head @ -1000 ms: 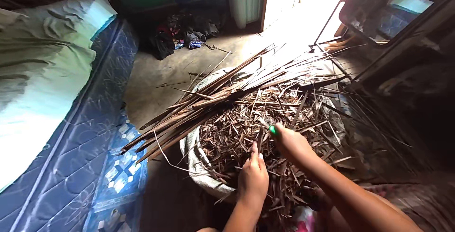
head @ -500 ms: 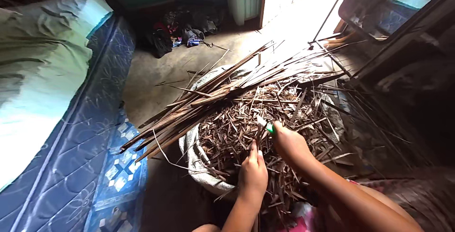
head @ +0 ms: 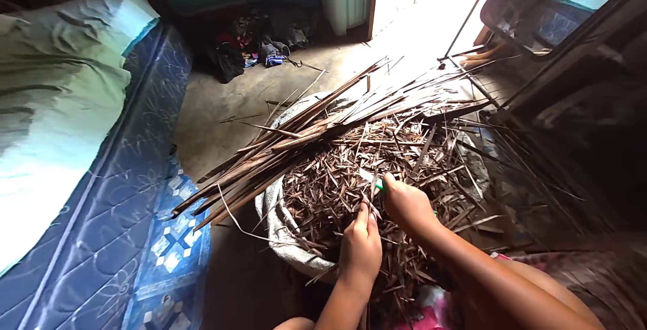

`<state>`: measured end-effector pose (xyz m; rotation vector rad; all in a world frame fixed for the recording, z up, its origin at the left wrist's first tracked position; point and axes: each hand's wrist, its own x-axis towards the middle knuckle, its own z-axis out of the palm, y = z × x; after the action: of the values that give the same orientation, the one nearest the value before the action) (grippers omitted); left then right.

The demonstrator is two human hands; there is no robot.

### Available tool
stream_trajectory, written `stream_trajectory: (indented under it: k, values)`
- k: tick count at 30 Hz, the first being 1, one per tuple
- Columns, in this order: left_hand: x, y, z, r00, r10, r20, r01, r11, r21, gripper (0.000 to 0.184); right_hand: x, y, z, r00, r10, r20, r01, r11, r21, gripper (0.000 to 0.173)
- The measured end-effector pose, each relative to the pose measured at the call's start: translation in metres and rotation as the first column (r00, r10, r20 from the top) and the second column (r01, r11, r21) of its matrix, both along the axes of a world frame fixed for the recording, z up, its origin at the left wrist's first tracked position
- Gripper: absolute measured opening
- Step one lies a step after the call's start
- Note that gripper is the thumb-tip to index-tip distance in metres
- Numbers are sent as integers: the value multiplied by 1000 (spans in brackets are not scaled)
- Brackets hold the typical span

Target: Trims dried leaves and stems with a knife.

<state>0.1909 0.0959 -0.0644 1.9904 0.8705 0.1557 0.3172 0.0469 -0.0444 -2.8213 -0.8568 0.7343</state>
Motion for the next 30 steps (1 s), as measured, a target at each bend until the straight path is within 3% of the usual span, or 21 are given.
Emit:
stream_trajectory:
  k: [5, 11, 19, 23, 26, 30]
  values:
    - [-3, -3, -2, 999, -19, -34, 16, 995, -97, 43, 22, -5, 4, 996, -83, -28, 83, 997, -3, 31]
    - [1, 14, 6, 988, 42, -150, -55, 995, -79, 36, -18, -14, 13, 905, 128, -405, -128, 991, 27, 32]
    - [4, 3, 0, 992, -19, -122, 18, 1000, -6, 45, -6, -5, -1, 988, 78, -135, -81, 997, -15, 27]
    - [1, 1, -2, 999, -25, -43, 24, 999, -30, 43, 17, -4, -7, 996, -70, -47, 71, 997, 14, 31]
    - [-2, 1, -5, 1000, -20, -23, 17, 992, -127, 43, 35, -12, 2, 990, -102, -97, 105, 994, 30, 33]
    - [0, 12, -2, 997, 74, 10, -67, 943, -325, 37, -2, -15, 16, 947, 105, -303, -99, 995, 35, 32]
